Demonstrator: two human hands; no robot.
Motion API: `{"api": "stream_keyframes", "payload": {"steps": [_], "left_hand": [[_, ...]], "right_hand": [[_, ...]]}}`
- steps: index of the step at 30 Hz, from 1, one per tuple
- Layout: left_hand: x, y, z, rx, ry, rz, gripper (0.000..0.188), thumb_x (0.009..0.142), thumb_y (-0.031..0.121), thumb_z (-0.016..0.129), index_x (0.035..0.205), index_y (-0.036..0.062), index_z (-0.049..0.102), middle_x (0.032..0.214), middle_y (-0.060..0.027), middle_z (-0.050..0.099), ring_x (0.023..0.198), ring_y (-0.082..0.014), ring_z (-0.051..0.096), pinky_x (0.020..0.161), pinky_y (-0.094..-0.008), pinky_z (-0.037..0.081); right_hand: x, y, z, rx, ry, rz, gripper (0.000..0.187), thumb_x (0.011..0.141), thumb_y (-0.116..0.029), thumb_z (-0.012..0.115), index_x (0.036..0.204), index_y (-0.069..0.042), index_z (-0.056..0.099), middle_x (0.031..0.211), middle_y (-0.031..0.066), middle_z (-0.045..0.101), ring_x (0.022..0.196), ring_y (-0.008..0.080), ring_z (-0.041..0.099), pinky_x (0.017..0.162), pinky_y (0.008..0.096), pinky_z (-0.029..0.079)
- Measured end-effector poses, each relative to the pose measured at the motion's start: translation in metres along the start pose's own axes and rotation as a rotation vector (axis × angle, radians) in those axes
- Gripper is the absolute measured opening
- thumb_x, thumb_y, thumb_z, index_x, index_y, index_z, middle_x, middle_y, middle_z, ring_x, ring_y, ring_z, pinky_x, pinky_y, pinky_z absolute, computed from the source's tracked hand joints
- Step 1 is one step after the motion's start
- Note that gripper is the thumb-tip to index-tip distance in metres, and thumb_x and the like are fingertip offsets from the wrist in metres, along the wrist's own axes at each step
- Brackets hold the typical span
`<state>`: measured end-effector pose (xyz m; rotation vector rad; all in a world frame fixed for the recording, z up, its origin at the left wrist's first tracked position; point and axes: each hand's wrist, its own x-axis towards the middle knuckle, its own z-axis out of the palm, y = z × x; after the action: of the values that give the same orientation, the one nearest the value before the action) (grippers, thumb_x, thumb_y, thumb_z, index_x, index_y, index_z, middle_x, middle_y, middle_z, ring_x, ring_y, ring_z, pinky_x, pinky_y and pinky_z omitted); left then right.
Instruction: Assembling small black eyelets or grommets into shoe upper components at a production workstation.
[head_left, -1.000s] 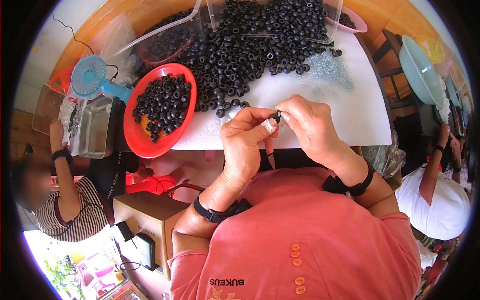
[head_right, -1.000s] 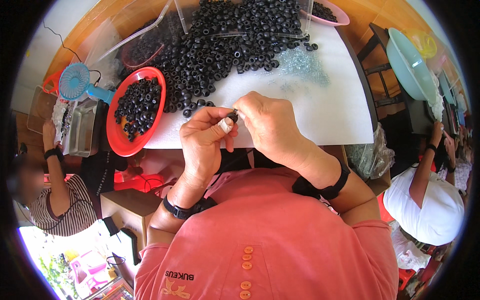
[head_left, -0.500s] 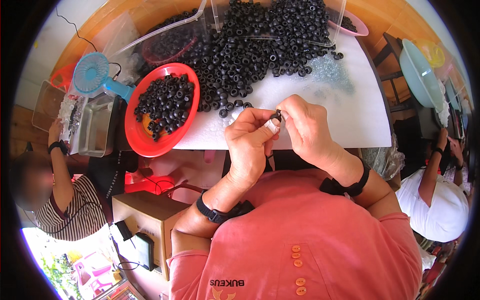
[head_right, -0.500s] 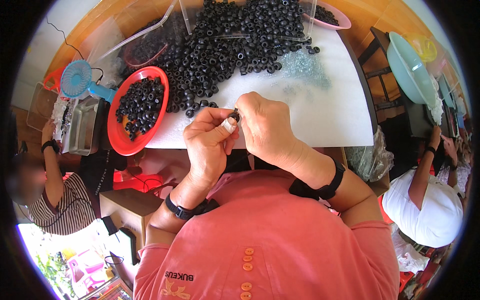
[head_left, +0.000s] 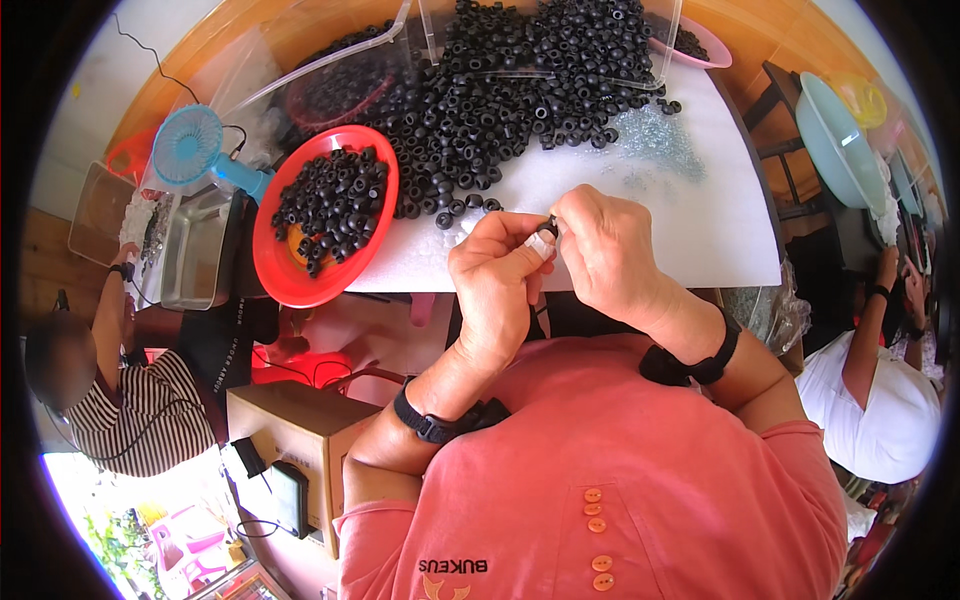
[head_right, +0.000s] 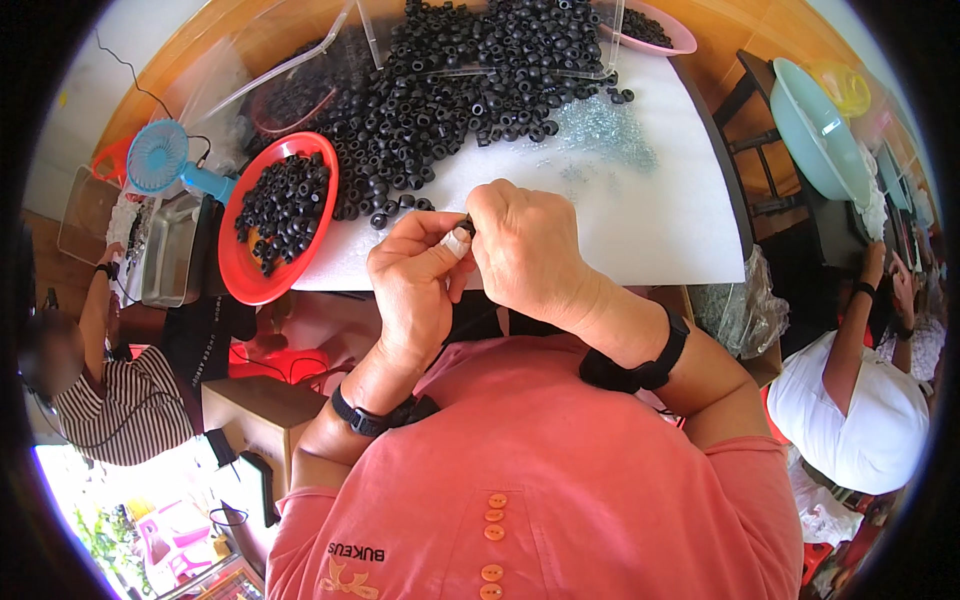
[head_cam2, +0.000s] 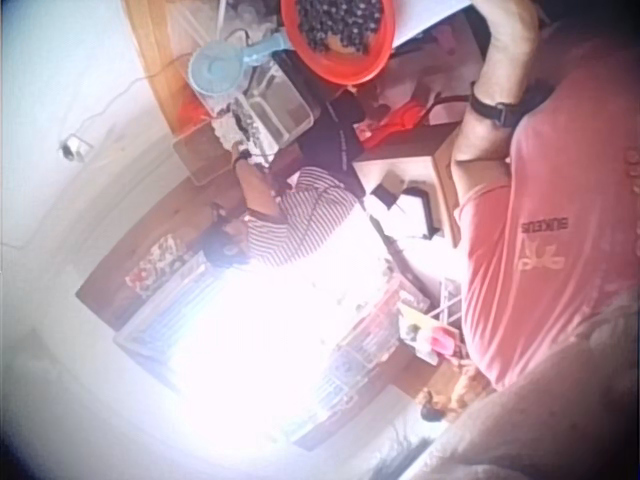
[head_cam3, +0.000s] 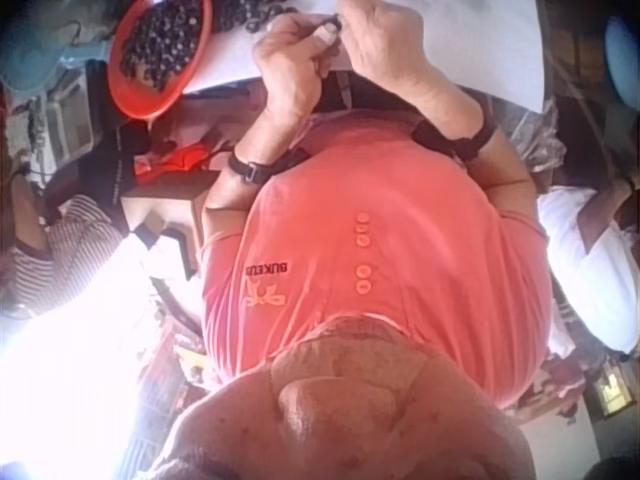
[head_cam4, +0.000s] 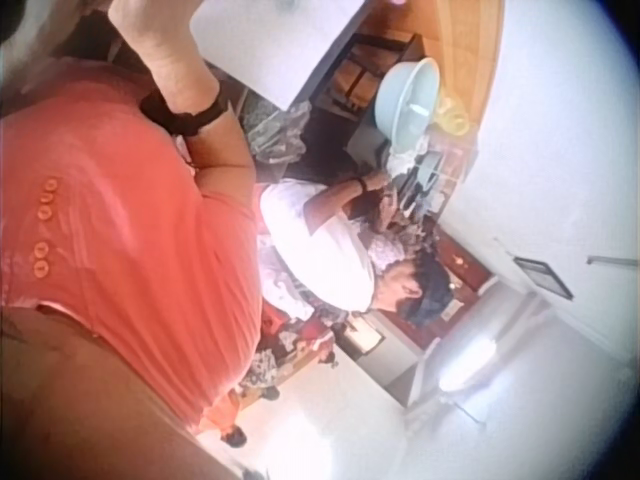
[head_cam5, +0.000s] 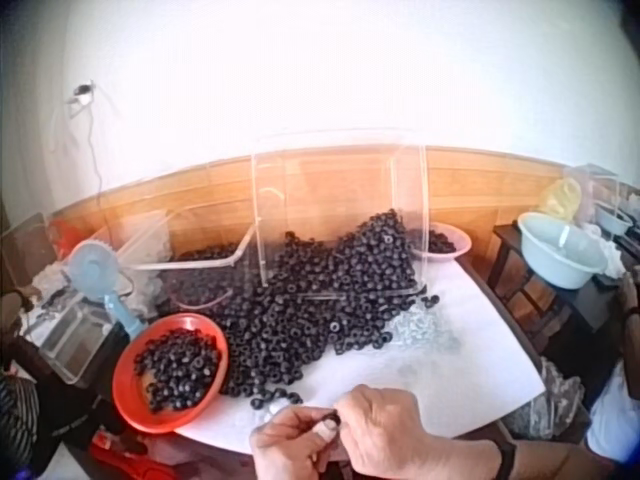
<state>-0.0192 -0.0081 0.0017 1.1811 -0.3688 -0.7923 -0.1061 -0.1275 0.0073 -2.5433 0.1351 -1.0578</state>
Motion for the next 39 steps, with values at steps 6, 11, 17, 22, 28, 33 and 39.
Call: {"api": "stream_keyframes", "payload": {"steps": [6,11,17,22,28,33,39], "left_hand": [[0.001,0.0,-0.003,-0.086,-0.006,-0.004,0.009,0.089,-0.001,0.062,0.096,-0.005,0.062,0.079,-0.0082,0.065,0.062,-0.0109,0.059,0.046,-0.022,0.044],[0.002,0.002,-0.005,-0.182,-0.048,-0.008,0.009,0.089,-0.002,0.061,0.096,-0.0064,0.063,0.086,-0.0109,0.067,0.069,-0.0145,0.062,0.056,-0.0255,0.051],[0.002,0.001,-0.002,-0.185,0.011,-0.012,0.01,0.089,-0.004,0.059,0.098,-0.0071,0.063,0.089,-0.0119,0.068,0.075,-0.0149,0.064,0.072,-0.0253,0.052],[0.002,0.002,0.004,-0.13,0.012,0.024,0.009,0.089,-0.001,0.059,0.094,-0.0059,0.064,0.086,-0.0115,0.068,0.076,-0.0156,0.064,0.071,-0.0257,0.052],[0.005,0.008,-0.003,-0.016,-0.081,-0.041,0.015,0.091,0.008,0.061,0.095,-0.0057,0.066,0.082,-0.0102,0.067,0.073,-0.0151,0.063,0.066,-0.0271,0.052],[0.008,0.006,-0.01,-0.127,-0.142,-0.081,0.015,0.092,0.008,0.061,0.094,-0.0059,0.066,0.082,-0.0108,0.067,0.07,-0.0164,0.064,0.06,-0.0283,0.052],[0.01,0.008,-0.011,-0.143,-0.138,-0.093,0.011,0.09,0.004,0.062,0.095,-0.006,0.064,0.087,-0.0127,0.067,0.069,-0.0168,0.063,0.057,-0.0289,0.051]], "right_hand": [[-0.005,-0.003,0.001,0.068,0.027,-0.003,0.014,0.076,-0.002,0.062,0.084,-0.004,0.05,0.071,0.0116,0.054,0.057,0.0313,0.056,0.05,0.0418,0.043],[-0.006,-0.008,0.001,0.105,0.023,0.031,0.014,0.078,-0.002,0.062,0.089,-0.004,0.053,0.075,0.0112,0.056,0.059,0.0308,0.057,0.051,0.0414,0.044],[-0.006,-0.018,0.007,0.116,0.038,0.091,0.025,0.069,-0.003,0.068,0.089,-0.005,0.053,0.075,0.0092,0.055,0.059,0.0295,0.056,0.052,0.0403,0.044],[-0.008,-0.005,0.022,0.026,0.17,0.041,0.026,0.066,-0.004,0.071,0.083,-0.007,0.051,0.071,0.008,0.054,0.056,0.0275,0.055,0.05,0.0393,0.043],[0.001,0.008,0.013,0.015,0.114,-0.077,0.023,0.07,-0.003,0.07,0.081,-0.008,0.05,0.067,0.007,0.054,0.054,0.0275,0.055,0.049,0.0381,0.043],[-0.006,0.0,0.016,0.242,0.087,0.093,0.022,0.075,-0.003,0.071,0.087,-0.006,0.053,0.071,0.0086,0.06,0.057,0.0273,0.061,0.049,0.0358,0.047],[-0.008,-0.005,0.008,0.586,-0.017,0.295,0.021,0.081,-0.002,0.072,0.097,-0.004,0.057,0.075,0.0073,0.066,0.06,0.0164,0.066,0.051,0.0295,0.049]]}}
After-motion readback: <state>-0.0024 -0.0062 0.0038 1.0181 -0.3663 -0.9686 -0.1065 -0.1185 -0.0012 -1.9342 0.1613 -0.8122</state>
